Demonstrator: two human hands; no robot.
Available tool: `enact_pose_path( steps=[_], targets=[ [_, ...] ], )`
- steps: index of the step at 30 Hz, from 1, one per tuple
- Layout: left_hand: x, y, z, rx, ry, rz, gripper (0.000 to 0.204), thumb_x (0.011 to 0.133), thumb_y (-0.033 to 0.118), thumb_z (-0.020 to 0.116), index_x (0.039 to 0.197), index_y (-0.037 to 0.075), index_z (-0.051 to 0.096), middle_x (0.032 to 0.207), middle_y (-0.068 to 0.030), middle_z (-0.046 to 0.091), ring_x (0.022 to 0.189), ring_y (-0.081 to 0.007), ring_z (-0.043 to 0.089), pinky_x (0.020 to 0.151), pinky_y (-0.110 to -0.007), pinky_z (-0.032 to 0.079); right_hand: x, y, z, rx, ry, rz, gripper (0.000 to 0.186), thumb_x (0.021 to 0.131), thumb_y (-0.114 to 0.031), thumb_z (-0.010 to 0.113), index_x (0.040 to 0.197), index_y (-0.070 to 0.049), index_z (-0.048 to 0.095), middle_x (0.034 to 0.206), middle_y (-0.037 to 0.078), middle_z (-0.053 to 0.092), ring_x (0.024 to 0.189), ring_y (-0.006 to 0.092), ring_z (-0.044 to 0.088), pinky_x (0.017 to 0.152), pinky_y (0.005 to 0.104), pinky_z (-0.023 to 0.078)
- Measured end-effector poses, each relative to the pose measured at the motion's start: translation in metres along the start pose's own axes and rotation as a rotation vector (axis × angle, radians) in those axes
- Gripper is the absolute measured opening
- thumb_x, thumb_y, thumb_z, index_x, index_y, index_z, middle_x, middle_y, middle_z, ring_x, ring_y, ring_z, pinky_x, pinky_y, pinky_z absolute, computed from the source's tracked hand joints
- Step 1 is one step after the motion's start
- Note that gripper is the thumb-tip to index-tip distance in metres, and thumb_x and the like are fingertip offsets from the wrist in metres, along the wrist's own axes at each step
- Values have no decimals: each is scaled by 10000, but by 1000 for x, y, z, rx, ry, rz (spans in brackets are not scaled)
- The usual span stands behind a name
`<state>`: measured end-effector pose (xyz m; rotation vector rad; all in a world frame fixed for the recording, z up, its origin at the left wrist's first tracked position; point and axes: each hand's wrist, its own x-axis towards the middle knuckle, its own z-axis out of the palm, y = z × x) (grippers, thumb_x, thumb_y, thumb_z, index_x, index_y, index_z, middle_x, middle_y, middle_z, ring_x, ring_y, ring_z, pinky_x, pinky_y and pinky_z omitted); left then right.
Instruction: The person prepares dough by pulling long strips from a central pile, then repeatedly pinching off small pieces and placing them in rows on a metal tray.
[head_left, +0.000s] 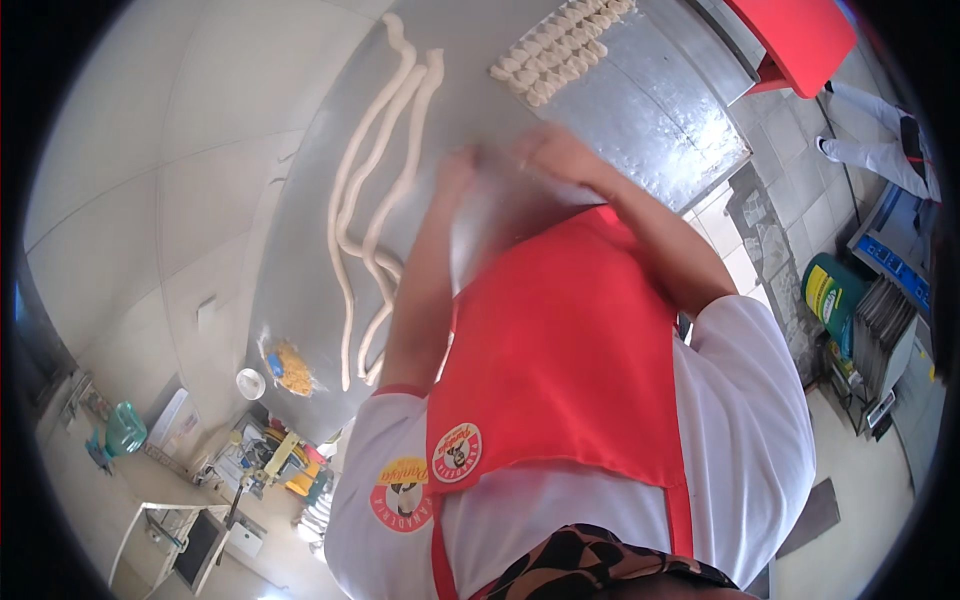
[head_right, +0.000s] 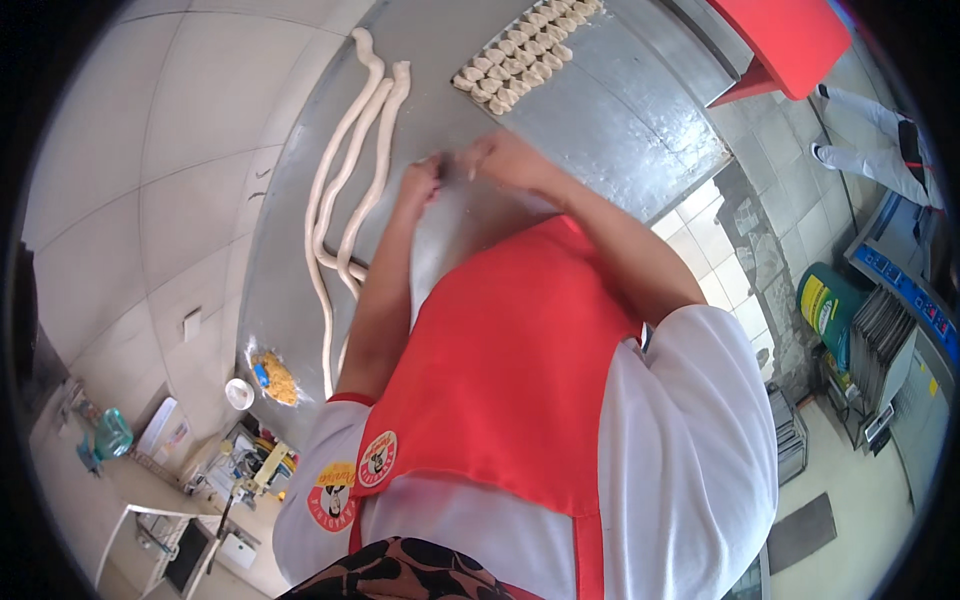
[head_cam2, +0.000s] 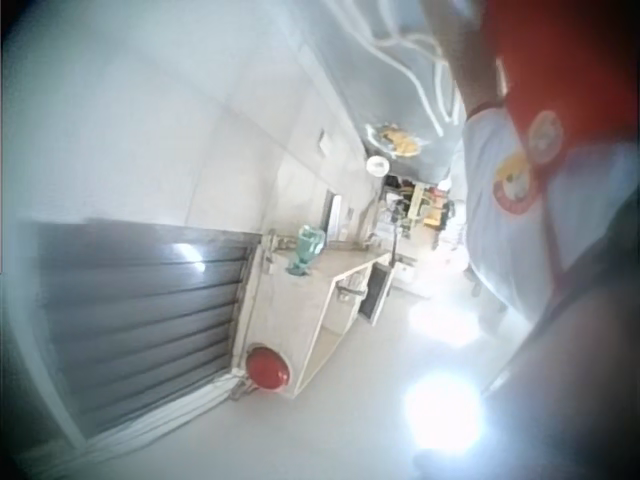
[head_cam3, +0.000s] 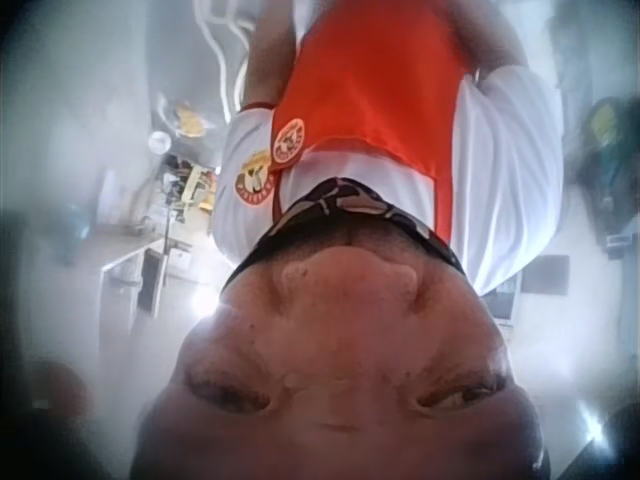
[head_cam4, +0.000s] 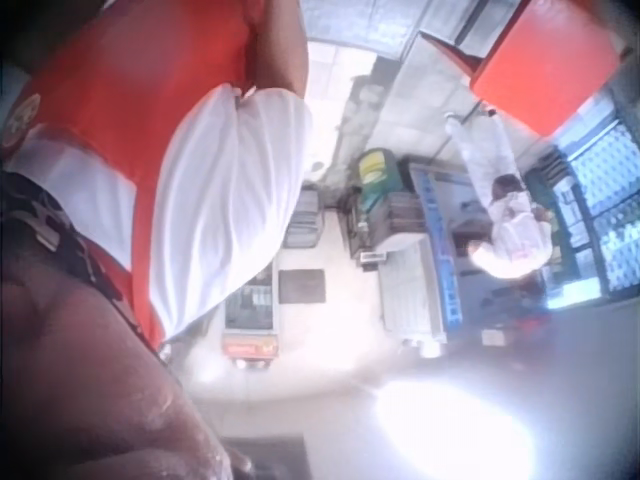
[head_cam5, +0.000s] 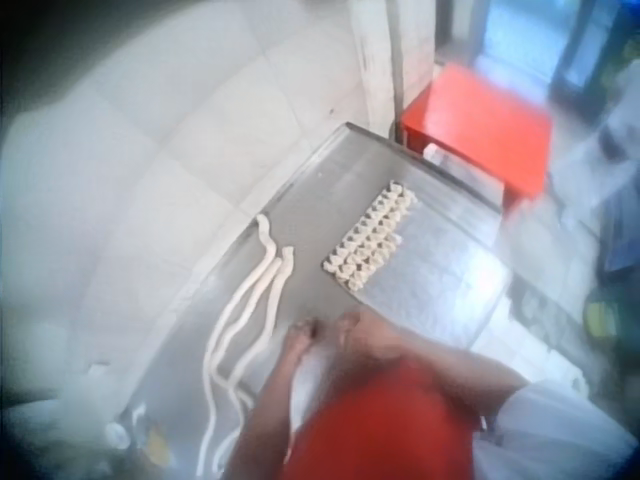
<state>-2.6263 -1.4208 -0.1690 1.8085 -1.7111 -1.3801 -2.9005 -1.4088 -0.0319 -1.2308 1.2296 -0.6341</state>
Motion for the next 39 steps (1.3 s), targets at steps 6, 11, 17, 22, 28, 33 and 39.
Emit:
enact_pose_path(
  steps=[6, 11, 17, 22, 28, 33, 39],
  targets=[
    [-3, 83, -28, -136, 49, -392, 475, 945, 524, 603, 883, 55, 651, 719, -19, 581, 609, -121, 558, 483, -268, 411, 50, 89, -206, 8, 618, 189, 455, 914, -380, 578, 1234, -67, 659, 1210, 96, 658, 959, 224, 634, 821, 429, 508],
    [16, 6, -4, -196, 298, 34, 327, 913, 360, 697, 941, 37, 650, 805, -54, 624, 675, -124, 588, 555, -297, 480, 100, 96, -176, -617, 833, 52, 456, 867, -422, 690, 1091, -25, 691, 992, 157, 702, 916, 316, 665, 841, 424, 514],
    [45, 86, 24, -65, 419, 150, 385, 876, 299, 760, 1092, 12, 622, 1014, -114, 655, 810, -184, 631, 728, -368, 535, 115, 61, -122, -438, 771, -149, 412, 867, -395, 727, 1102, -60, 687, 1111, 139, 669, 1048, 303, 623, 889, 419, 507],
    [19, 90, -10, 287, 598, 132, 455, 845, 351, 774, 1152, 47, 632, 1026, -115, 638, 1021, -272, 608, 931, -409, 475, 200, 1, -32, -962, 252, -570, 488, 883, -221, 667, 1347, -124, 553, 1286, 127, 611, 1260, 288, 528, 1009, 493, 445],
    [-58, 21, -76, 816, 826, -197, 483, 840, 465, 745, 1068, 52, 641, 976, -117, 636, 1060, -303, 599, 966, -426, 451, 248, -34, 21, -1337, -90, -384, 492, 900, -289, 663, 1358, -170, 528, 1334, 92, 584, 1289, 324, 510, 1057, 589, 389],
    [-105, 31, -99, 177, 400, -294, 514, 858, 506, 726, 889, 4, 621, 742, -178, 615, 738, -314, 619, 726, -432, 500, 197, -71, 12, -1347, -264, -258, 351, 893, -379, 686, 1120, -111, 670, 1160, 109, 663, 1122, 279, 614, 961, 476, 476],
    [-240, 43, -104, -80, 523, -261, 454, 838, 375, 805, 753, -4, 569, 615, -111, 562, 569, -163, 487, 541, -357, 433, 76, -57, -9, -643, -233, -137, 380, 868, -347, 760, 1096, -61, 659, 910, 91, 688, 824, 173, 649, 789, 295, 504]
  ],
)
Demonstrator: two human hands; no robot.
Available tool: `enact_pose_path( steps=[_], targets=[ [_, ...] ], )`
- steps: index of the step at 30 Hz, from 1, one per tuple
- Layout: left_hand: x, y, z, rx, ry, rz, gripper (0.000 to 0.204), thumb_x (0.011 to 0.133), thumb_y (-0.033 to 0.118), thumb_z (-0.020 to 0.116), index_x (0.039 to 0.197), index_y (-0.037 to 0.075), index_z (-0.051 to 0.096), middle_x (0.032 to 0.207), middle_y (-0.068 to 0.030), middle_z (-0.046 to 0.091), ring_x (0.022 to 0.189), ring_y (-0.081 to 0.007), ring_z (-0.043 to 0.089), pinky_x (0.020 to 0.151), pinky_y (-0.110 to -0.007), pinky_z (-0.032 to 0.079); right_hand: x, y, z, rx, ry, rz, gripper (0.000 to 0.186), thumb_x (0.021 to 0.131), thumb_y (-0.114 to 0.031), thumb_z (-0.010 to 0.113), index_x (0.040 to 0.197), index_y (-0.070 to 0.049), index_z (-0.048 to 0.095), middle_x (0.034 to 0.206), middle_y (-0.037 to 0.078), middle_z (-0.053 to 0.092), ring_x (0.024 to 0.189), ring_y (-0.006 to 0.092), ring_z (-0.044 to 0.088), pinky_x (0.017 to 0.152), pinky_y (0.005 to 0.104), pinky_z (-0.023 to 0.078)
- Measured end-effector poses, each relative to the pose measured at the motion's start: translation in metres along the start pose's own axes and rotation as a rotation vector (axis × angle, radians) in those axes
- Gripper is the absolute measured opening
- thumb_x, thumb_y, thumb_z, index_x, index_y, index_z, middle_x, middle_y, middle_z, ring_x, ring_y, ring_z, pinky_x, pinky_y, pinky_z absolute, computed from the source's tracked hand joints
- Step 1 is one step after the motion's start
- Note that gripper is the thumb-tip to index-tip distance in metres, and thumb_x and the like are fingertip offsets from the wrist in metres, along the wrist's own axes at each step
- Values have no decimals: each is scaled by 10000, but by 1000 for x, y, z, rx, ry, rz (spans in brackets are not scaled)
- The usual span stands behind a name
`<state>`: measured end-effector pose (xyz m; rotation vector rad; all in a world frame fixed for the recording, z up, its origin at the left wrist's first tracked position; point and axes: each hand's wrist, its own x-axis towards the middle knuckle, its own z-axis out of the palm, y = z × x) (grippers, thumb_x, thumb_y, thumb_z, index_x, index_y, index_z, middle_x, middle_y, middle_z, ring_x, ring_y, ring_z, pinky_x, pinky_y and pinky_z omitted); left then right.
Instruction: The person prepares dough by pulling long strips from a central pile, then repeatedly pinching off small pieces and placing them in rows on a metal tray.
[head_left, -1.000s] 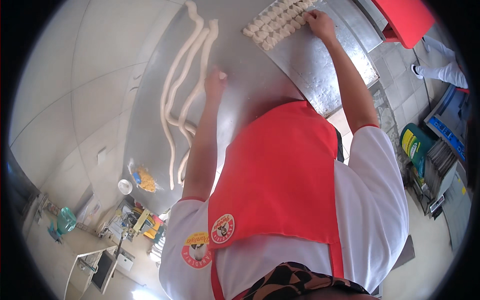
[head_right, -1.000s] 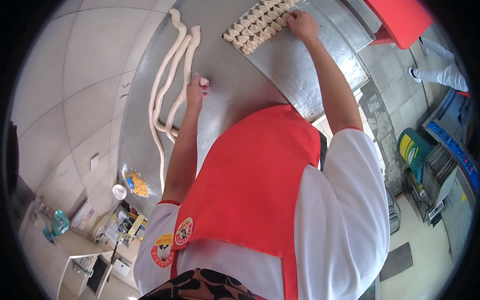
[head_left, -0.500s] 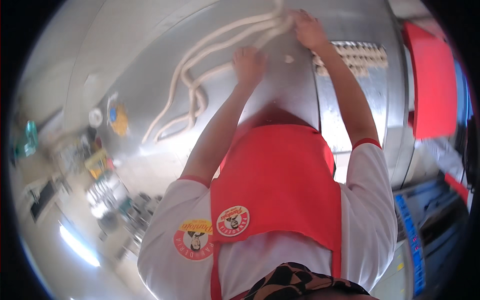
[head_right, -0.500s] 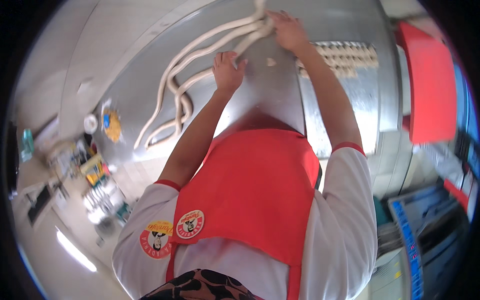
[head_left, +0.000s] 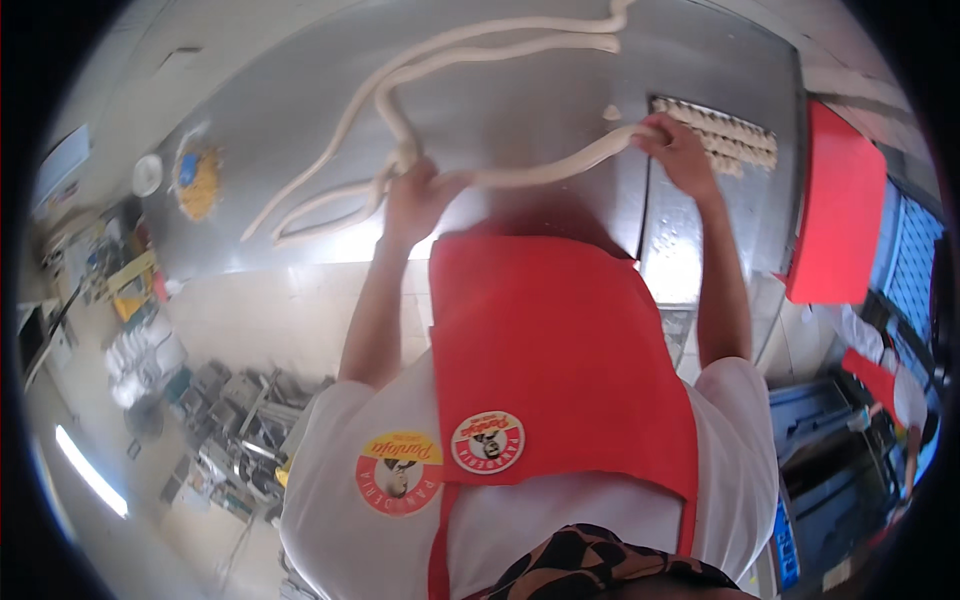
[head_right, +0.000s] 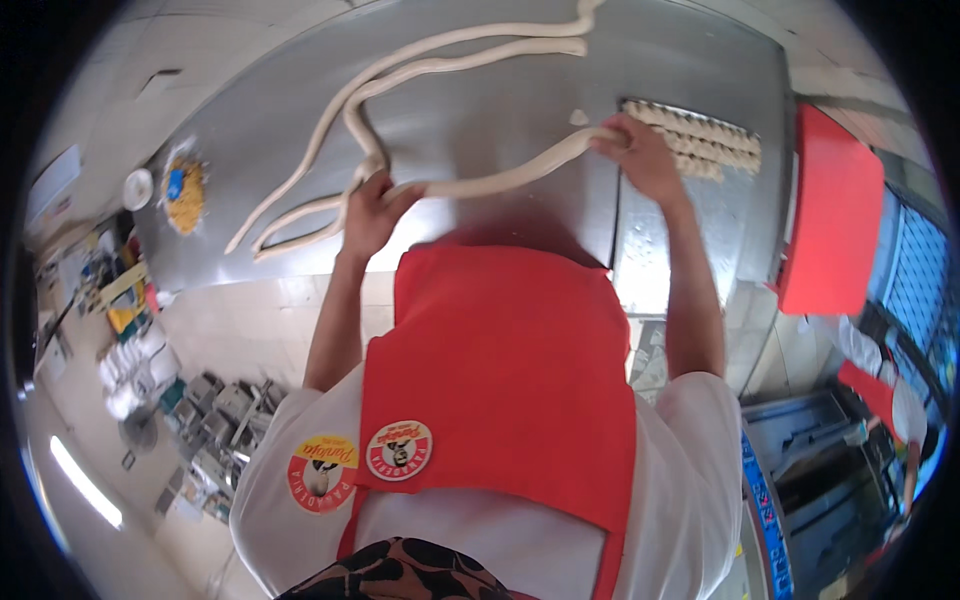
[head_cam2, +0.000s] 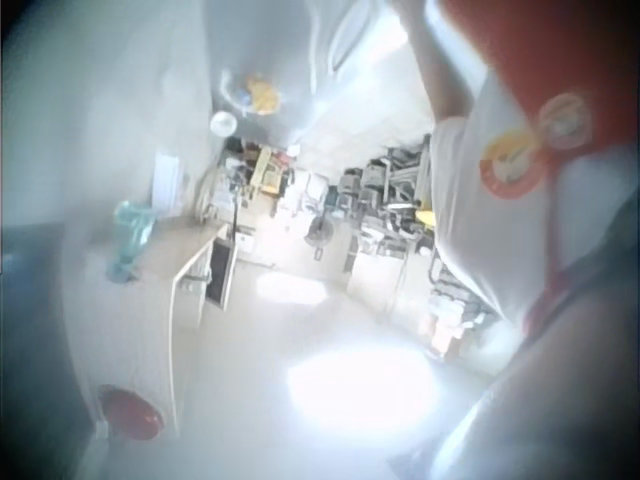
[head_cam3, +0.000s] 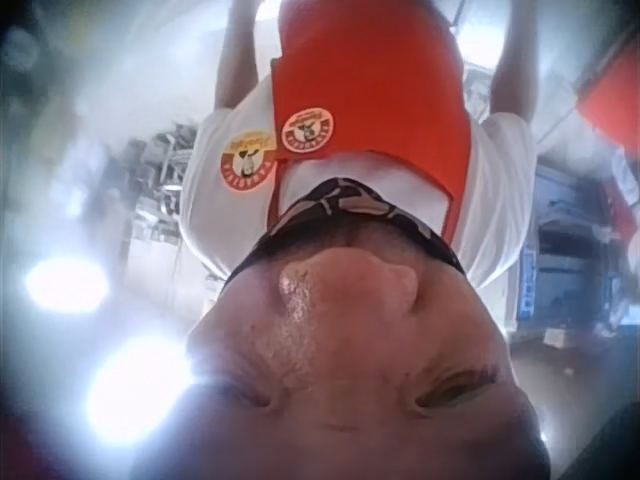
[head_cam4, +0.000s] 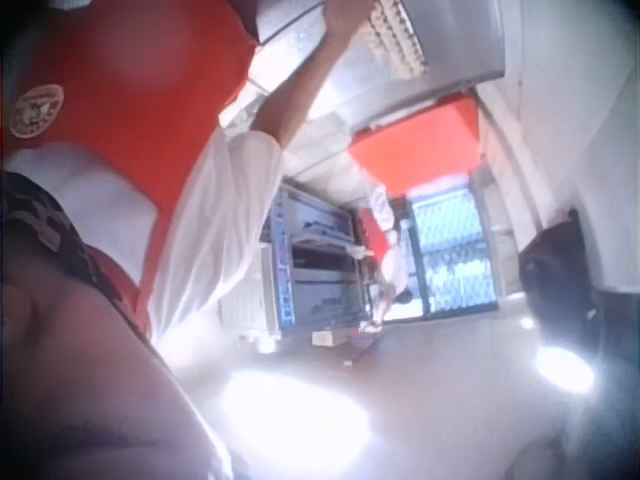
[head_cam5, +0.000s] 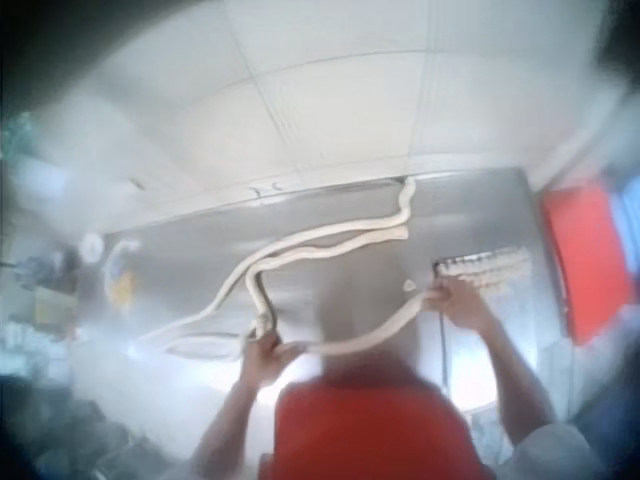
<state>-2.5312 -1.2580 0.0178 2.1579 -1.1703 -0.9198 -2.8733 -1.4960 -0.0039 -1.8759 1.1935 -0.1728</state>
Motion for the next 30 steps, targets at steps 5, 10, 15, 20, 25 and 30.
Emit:
enact_pose_path(
  steps=[5, 10, 15, 20, 25, 30],
  targets=[
    [-12, -74, 45, 257, -5, 290, 530, 865, 382, 752, 1191, -1, 585, 1112, -220, 610, 1045, -338, 615, 909, -419, 494, -52, 44, 84, 156, 13, 271, 371, 834, -282, 803, 1036, 2, 677, 798, 88, 691, 714, 146, 643, 666, 302, 508],
    [9, 9, 103, 73, -275, 719, 621, 844, 346, 760, 1313, 11, 528, 1271, -228, 550, 1183, -412, 543, 1006, -463, 445, -84, 14, 111, 282, 127, 235, 362, 865, -259, 765, 1066, 32, 688, 803, 102, 701, 705, 152, 648, 659, 301, 510],
    [21, 81, 155, -120, -569, 542, 398, 874, 281, 716, 1148, 9, 617, 1051, -241, 668, 957, -417, 641, 851, -458, 509, -106, -45, 93, 434, 213, 137, 345, 966, -292, 649, 1065, 39, 668, 847, 112, 686, 741, 165, 631, 679, 307, 509],
    [20, 116, 166, 151, -582, 553, 247, 926, 212, 591, 1025, -1, 668, 958, -246, 690, 925, -429, 653, 812, -486, 514, -112, -43, 86, 69, 439, 78, 455, 1022, -393, 501, 931, 30, 640, 900, 249, 677, 844, 405, 662, 753, 459, 508],
    [17, 136, 179, 172, -585, 625, 261, 916, 210, 552, 1019, 9, 683, 972, -252, 687, 949, -446, 645, 808, -510, 508, -96, -18, 66, -83, 456, 66, 422, 1007, -332, 478, 855, 24, 643, 902, 280, 663, 841, 475, 638, 755, 537, 492],
    [53, 101, 216, 312, -625, 581, 251, 888, 255, 628, 895, 4, 638, 824, -220, 692, 781, -409, 672, 679, -491, 508, -79, 6, 68, -392, 52, 56, 361, 967, -291, 522, 836, 7, 679, 883, 259, 682, 850, 455, 652, 776, 511, 519]
  ],
)
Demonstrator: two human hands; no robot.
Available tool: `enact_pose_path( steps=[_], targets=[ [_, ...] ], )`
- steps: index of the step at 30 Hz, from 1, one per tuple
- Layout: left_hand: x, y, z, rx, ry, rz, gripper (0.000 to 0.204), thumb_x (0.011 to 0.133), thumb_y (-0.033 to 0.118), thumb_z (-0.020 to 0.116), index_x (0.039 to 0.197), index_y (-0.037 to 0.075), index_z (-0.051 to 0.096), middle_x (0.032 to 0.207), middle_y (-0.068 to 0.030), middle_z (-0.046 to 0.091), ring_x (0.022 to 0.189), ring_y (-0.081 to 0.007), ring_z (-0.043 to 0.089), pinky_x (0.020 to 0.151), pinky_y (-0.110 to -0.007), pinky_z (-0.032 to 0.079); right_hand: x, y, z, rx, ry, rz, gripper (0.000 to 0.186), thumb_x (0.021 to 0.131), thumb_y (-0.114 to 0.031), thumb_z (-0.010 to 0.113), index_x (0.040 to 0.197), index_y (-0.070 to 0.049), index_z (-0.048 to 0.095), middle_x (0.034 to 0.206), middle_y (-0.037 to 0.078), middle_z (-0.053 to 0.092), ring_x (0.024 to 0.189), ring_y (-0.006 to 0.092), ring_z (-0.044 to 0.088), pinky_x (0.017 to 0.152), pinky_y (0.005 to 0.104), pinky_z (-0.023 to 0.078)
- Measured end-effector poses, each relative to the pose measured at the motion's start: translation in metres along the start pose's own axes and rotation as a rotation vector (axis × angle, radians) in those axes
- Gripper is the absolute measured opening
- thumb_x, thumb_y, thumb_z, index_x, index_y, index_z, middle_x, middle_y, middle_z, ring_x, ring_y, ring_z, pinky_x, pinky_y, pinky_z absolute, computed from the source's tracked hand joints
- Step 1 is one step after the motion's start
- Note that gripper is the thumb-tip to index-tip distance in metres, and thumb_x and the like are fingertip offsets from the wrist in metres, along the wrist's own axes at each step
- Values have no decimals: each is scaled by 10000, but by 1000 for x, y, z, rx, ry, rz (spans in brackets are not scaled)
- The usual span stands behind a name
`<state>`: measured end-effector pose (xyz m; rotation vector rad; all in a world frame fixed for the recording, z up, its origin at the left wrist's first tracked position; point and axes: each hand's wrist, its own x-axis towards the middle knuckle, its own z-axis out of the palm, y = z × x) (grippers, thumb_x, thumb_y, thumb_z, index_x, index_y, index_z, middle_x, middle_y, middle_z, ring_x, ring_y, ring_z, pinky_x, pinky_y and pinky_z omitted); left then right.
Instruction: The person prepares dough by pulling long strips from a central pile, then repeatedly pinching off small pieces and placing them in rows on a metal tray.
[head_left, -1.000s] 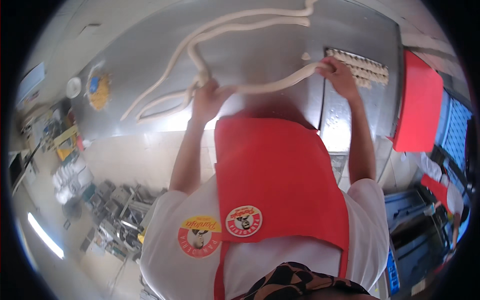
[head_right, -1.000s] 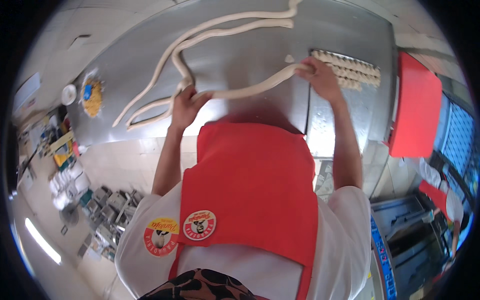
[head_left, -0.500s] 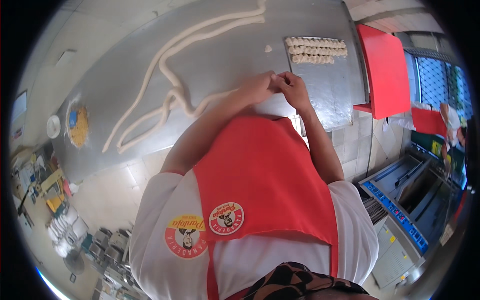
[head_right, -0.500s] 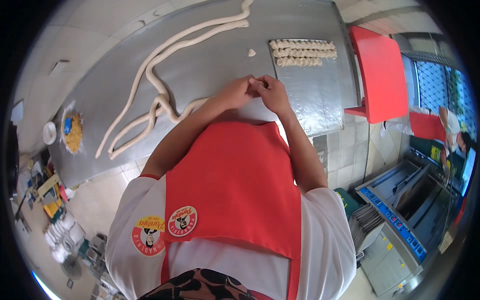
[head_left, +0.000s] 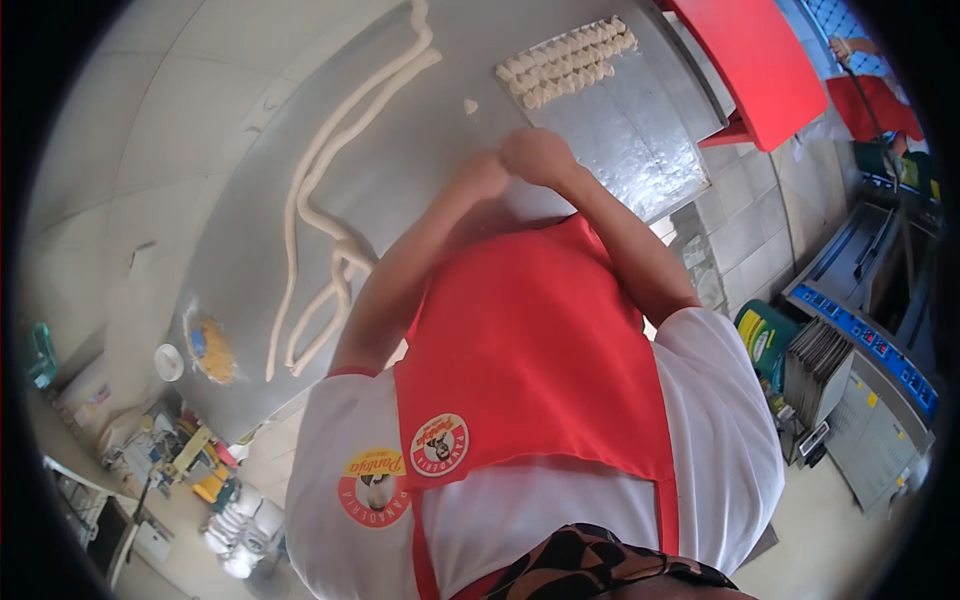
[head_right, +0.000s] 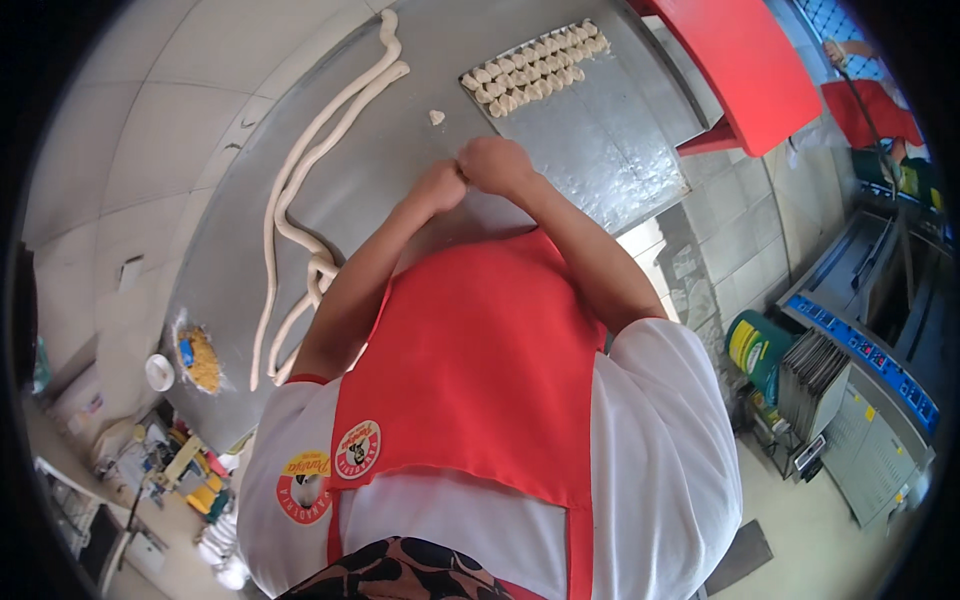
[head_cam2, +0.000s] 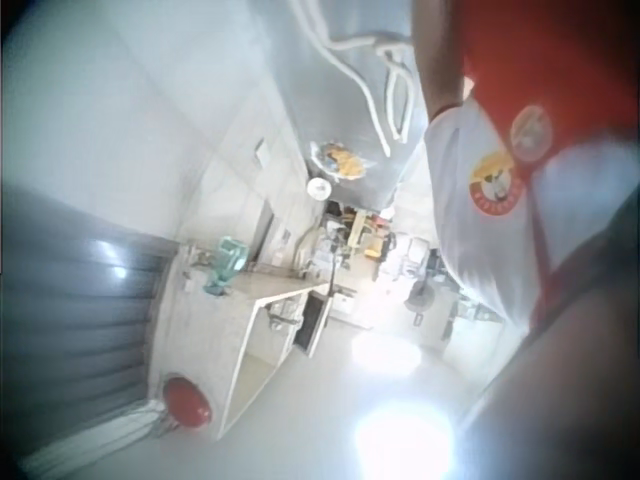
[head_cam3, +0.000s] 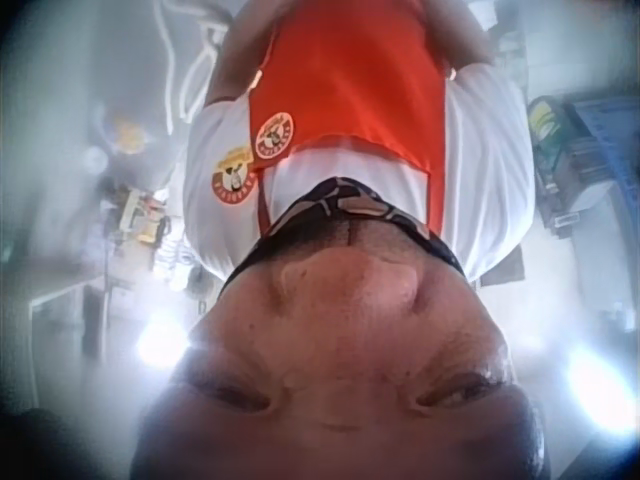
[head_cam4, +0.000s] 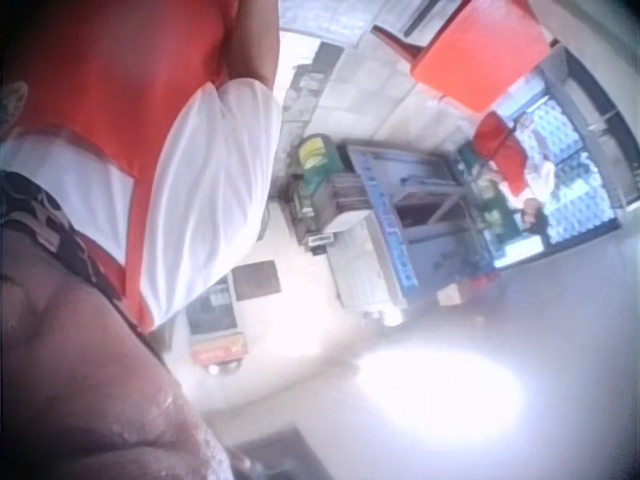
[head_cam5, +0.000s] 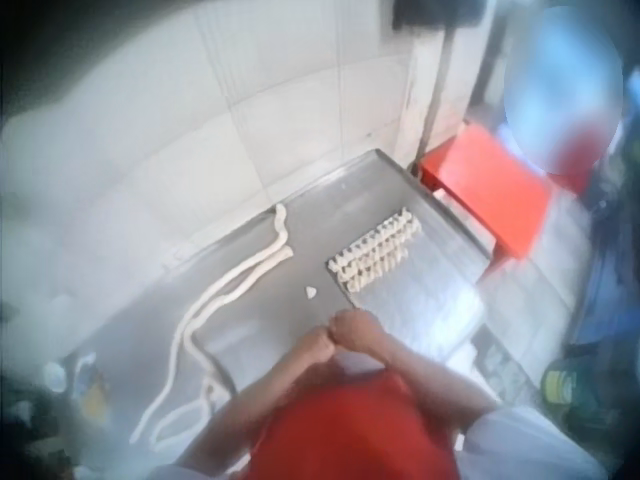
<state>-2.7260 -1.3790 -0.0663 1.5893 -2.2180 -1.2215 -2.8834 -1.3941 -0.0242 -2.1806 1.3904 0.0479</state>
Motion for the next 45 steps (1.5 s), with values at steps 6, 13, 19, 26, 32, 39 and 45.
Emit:
enact_pose_path(
  steps=[6, 13, 19, 26, 32, 39, 45],
  targets=[
    [13, -94, -27, -1077, 54, -623, 380, 867, 445, 729, 738, 153, 522, 612, 21, 461, 494, -127, 450, 500, -300, 412, -6, 78, -25, 681, 246, 308, 327, 888, -295, 561, 1050, -58, 718, 938, 136, 697, 853, 265, 665, 736, 427, 527],
    [16, -71, -45, -570, 256, -536, 420, 776, 432, 829, 832, 98, 583, 722, -13, 532, 631, -166, 536, 597, -305, 463, 43, 274, -16, 471, 660, 584, 436, 910, -394, 606, 1166, -46, 667, 1094, 136, 678, 945, 295, 659, 813, 411, 518],
    [1, -93, -25, 195, 423, -24, 327, 852, 218, 742, 1118, 57, 640, 955, -148, 577, 796, -267, 590, 739, -361, 501, 54, 251, 7, 410, 1104, 658, 484, 831, -414, 760, 1140, -47, 691, 1042, 183, 689, 950, 323, 661, 863, 438, 509],
    [-6, -15, 0, -239, 210, 40, 509, 855, 85, 711, 1335, 85, 544, 1127, -170, 599, 937, -272, 634, 837, -384, 517, 3, 62, 31, 852, 113, 388, 392, 899, -395, 653, 985, -25, 748, 879, 203, 724, 824, 299, 702, 775, 413, 531],
    [-10, -28, 13, -206, 196, 142, 464, 864, 161, 690, 1293, 28, 573, 1108, -210, 656, 999, -344, 647, 880, -420, 508, -7, 10, 43, 682, 219, 220, 505, 961, -447, 532, 875, 15, 715, 849, 265, 692, 835, 420, 672, 770, 495, 514],
    [9, 7, 2, -36, 17, -37, 261, 892, 186, 603, 1008, -43, 653, 919, -219, 711, 862, -318, 699, 745, -427, 522, 27, 19, 35, 418, 318, 203, 486, 978, -408, 486, 891, 28, 683, 846, 273, 673, 786, 464, 646, 736, 540, 505],
    [22, -69, -8, -780, -87, -554, 255, 916, 276, 655, 786, 70, 577, 669, -61, 564, 583, -156, 545, 520, -330, 429, 28, 38, 59, 883, 95, 111, 411, 894, -427, 643, 1011, -40, 714, 819, 149, 693, 655, 327, 632, 675, 470, 513]
  ],
)
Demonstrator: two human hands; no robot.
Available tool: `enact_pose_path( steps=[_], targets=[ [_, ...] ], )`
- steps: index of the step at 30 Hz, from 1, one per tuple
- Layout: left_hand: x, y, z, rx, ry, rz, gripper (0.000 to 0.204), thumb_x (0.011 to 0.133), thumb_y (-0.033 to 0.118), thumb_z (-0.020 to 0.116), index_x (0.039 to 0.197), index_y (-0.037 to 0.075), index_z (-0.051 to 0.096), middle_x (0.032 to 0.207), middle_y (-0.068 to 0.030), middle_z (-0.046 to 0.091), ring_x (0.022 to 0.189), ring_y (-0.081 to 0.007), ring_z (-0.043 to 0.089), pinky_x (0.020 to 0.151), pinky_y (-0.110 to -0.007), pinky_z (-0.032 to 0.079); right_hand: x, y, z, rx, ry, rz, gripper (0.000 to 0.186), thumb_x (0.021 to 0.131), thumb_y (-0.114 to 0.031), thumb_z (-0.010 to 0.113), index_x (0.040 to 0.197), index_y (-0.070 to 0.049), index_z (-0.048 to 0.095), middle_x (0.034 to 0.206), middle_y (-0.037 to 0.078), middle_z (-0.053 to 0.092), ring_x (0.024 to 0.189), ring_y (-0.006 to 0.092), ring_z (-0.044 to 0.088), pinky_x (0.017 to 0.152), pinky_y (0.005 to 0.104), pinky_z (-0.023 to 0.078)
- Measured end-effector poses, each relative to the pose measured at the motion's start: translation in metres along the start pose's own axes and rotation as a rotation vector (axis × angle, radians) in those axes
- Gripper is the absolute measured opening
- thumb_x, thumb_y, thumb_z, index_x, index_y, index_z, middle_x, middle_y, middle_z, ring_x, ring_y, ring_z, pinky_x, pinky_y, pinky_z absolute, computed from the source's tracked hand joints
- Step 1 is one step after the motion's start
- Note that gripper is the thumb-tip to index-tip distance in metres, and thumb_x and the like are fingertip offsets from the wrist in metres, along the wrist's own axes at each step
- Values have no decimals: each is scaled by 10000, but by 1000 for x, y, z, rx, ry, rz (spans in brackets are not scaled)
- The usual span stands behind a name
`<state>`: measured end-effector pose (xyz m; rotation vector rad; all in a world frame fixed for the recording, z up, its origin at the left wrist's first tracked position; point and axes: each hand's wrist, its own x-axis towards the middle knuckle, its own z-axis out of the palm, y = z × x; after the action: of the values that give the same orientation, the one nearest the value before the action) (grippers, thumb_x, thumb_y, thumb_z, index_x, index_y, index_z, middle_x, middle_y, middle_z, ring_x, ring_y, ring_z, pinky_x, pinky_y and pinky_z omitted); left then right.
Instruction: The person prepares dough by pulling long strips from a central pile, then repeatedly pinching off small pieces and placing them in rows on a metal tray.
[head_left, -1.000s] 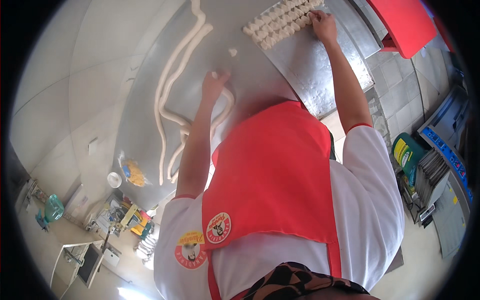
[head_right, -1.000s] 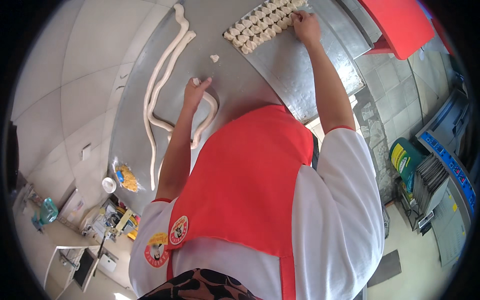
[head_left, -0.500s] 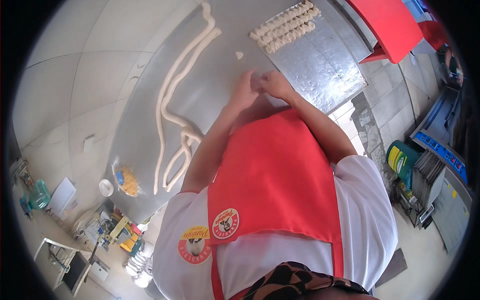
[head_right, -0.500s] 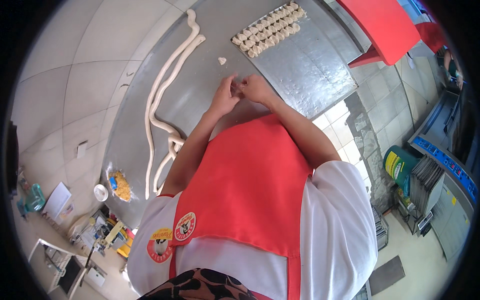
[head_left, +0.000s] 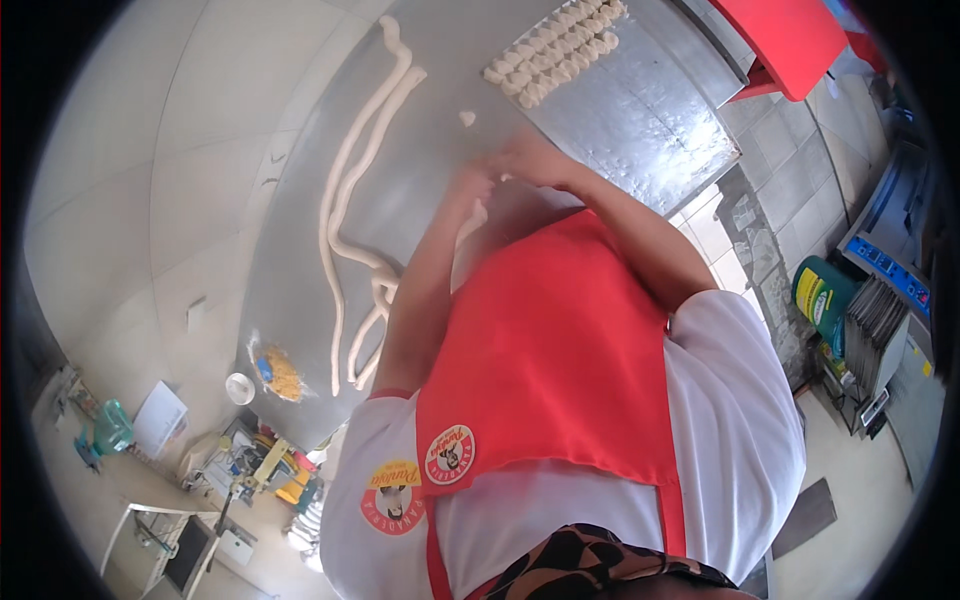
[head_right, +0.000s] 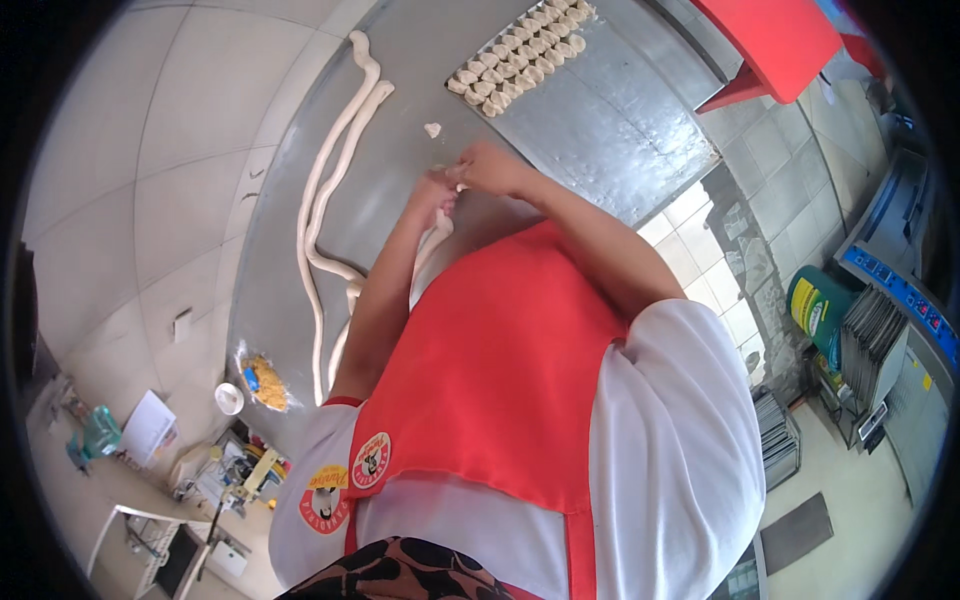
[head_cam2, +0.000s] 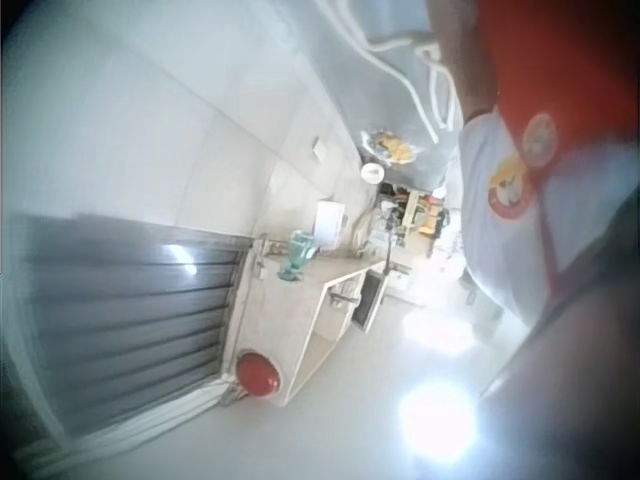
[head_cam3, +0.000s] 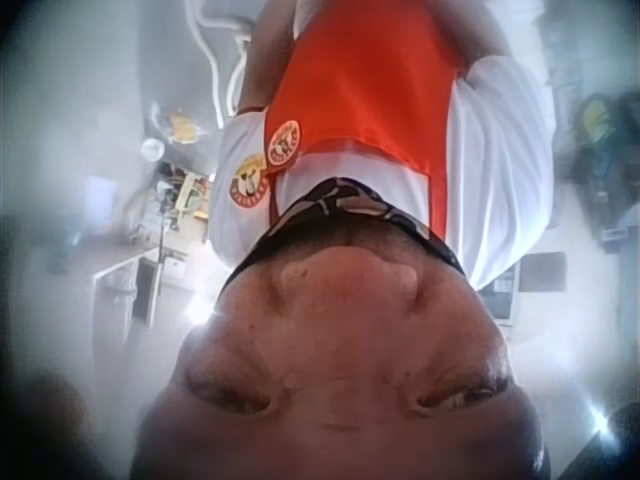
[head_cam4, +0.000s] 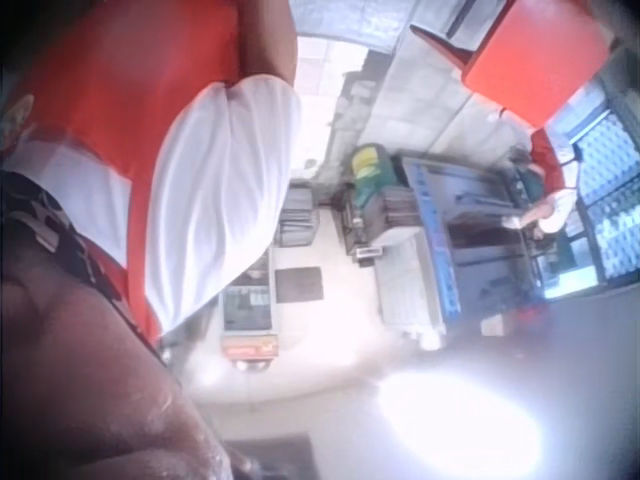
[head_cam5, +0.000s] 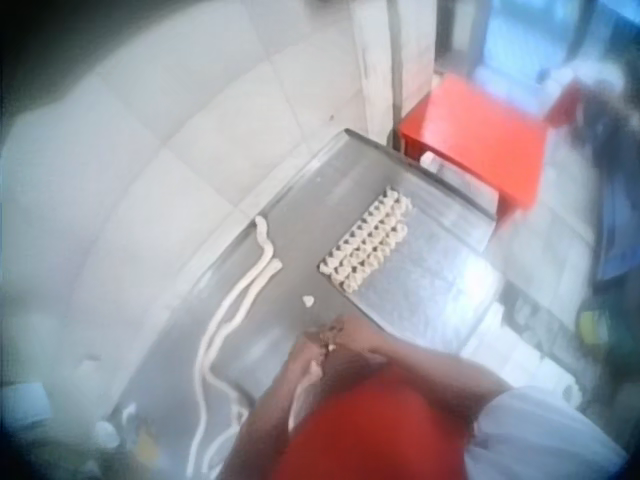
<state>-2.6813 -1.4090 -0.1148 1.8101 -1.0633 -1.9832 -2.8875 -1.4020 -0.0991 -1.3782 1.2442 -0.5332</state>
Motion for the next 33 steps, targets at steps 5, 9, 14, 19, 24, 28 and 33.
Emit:
enact_pose_path(
  steps=[5, 9, 14, 19, 24, 28, 33],
  targets=[
    [-10, 6, -36, -147, 166, -26, 402, 872, 445, 751, 755, 142, 515, 621, 27, 455, 542, -110, 449, 506, -279, 380, -2, 32, -178, 596, 492, 40, 398, 921, -366, 547, 1175, -68, 619, 1022, 65, 655, 998, 197, 623, 799, 382, 502],
    [-11, 20, -30, -93, 230, 33, 426, 828, 473, 796, 789, 127, 551, 635, 25, 474, 552, -111, 469, 549, -265, 402, 47, 85, -258, 13, 747, 173, 473, 895, -366, 602, 1182, 4, 662, 1022, 125, 722, 967, 239, 679, 851, 369, 522],
    [-13, 8, -26, 234, 322, 183, 406, 817, 397, 792, 872, 45, 596, 798, -69, 565, 725, -212, 563, 677, -338, 461, 71, 82, -225, -222, 973, 241, 570, 890, -371, 696, 1263, 52, 611, 1154, 193, 698, 986, 260, 690, 832, 392, 542],
    [-33, 8, -17, 759, 371, 456, 384, 836, 180, 726, 1157, 3, 612, 1150, -238, 609, 1047, -403, 579, 914, -476, 465, 40, 65, -160, 382, 1139, -18, 449, 896, -285, 673, 1204, 41, 640, 1063, 221, 713, 999, 279, 691, 863, 377, 530],
    [-54, 20, 44, 548, 168, 579, 575, 824, 68, 733, 1360, 81, 525, 1057, -145, 632, 940, -252, 641, 848, -394, 512, -4, 10, -13, -228, 114, 307, 444, 857, -400, 659, 999, 14, 731, 921, 236, 725, 872, 324, 718, 800, 426, 549],
    [-37, -21, 29, 557, 146, 739, 472, 851, 95, 693, 1304, 53, 567, 1040, -163, 678, 950, -297, 674, 829, -418, 522, -17, 3, 32, -169, 4, 122, 459, 934, -404, 535, 939, 12, 731, 932, 258, 699, 842, 411, 679, 786, 482, 529],
    [-38, 8, 44, 726, 63, 498, 367, 917, 206, 589, 1233, 20, 616, 1128, -255, 673, 1080, -416, 636, 900, -477, 501, -19, -17, 22, -370, 139, -56, 462, 993, -366, 455, 880, -9, 725, 906, 261, 693, 865, 452, 666, 801, 522, 520]
  ],
)
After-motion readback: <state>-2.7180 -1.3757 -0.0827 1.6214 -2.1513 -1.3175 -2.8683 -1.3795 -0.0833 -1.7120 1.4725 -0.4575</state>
